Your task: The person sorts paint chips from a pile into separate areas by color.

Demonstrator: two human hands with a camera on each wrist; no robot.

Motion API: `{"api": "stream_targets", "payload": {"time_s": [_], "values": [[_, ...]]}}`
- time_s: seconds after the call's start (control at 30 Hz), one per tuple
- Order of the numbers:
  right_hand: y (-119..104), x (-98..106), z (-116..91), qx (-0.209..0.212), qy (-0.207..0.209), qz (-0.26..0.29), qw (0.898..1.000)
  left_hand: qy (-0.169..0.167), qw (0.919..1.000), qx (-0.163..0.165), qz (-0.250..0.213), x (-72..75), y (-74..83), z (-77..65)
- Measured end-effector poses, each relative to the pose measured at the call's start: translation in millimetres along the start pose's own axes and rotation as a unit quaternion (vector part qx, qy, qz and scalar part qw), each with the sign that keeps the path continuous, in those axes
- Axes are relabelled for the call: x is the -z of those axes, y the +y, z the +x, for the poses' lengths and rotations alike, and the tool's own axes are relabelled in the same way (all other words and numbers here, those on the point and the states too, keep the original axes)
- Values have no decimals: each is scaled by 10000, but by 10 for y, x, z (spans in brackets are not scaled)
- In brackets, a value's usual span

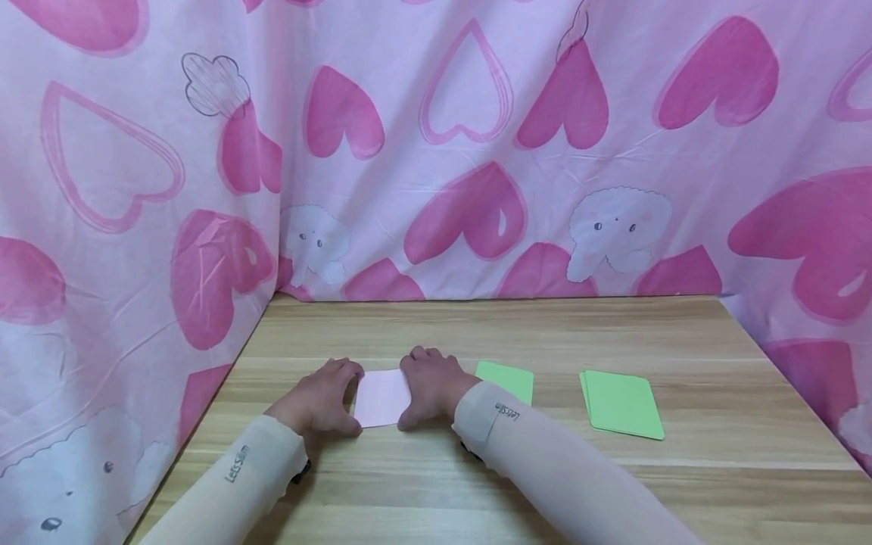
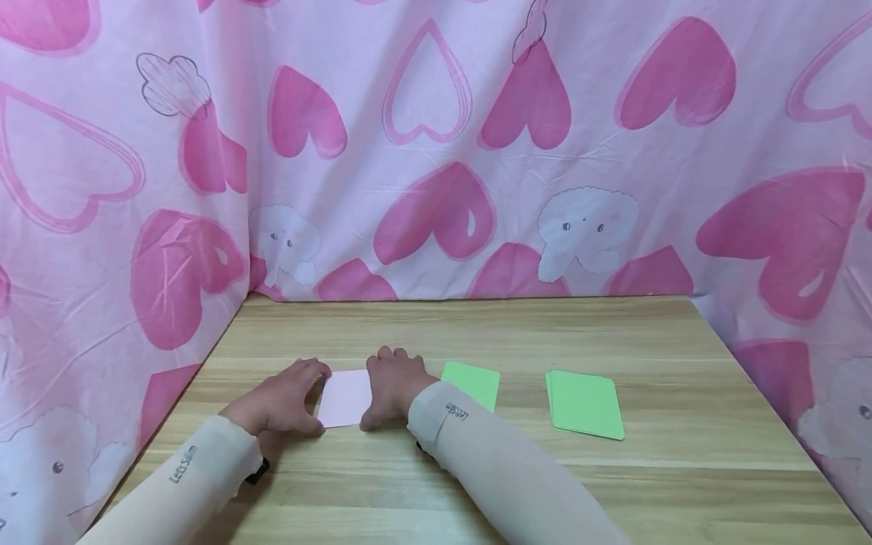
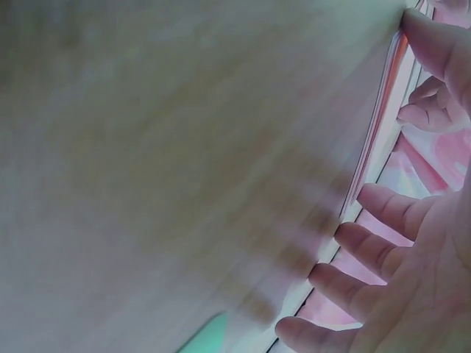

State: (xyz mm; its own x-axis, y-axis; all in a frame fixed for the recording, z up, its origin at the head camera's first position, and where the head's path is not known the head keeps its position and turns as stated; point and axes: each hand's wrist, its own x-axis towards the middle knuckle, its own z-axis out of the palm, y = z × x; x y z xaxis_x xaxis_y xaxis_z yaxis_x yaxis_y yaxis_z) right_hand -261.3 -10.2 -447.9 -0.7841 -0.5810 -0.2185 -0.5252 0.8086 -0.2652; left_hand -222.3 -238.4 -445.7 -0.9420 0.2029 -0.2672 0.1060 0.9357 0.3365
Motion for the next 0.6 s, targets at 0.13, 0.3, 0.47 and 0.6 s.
{"api": "stream_targets", "payload": {"time_s": [0.13,0.3,0.47,0.6], "values": [[4,0,-6,6,-8,-35,10000,-41,10000,64,26,7,18,-3],[12,-6,-20,25,21,-24,10000,-105,9999,117,26,27,48,-16],[41,6,-55,63,88,126,9999,-67,9999,33,78,44,66,-23],[113,38,-102,41,144,252,9996,-19,10000,-15,6,41,107,-8]]}}
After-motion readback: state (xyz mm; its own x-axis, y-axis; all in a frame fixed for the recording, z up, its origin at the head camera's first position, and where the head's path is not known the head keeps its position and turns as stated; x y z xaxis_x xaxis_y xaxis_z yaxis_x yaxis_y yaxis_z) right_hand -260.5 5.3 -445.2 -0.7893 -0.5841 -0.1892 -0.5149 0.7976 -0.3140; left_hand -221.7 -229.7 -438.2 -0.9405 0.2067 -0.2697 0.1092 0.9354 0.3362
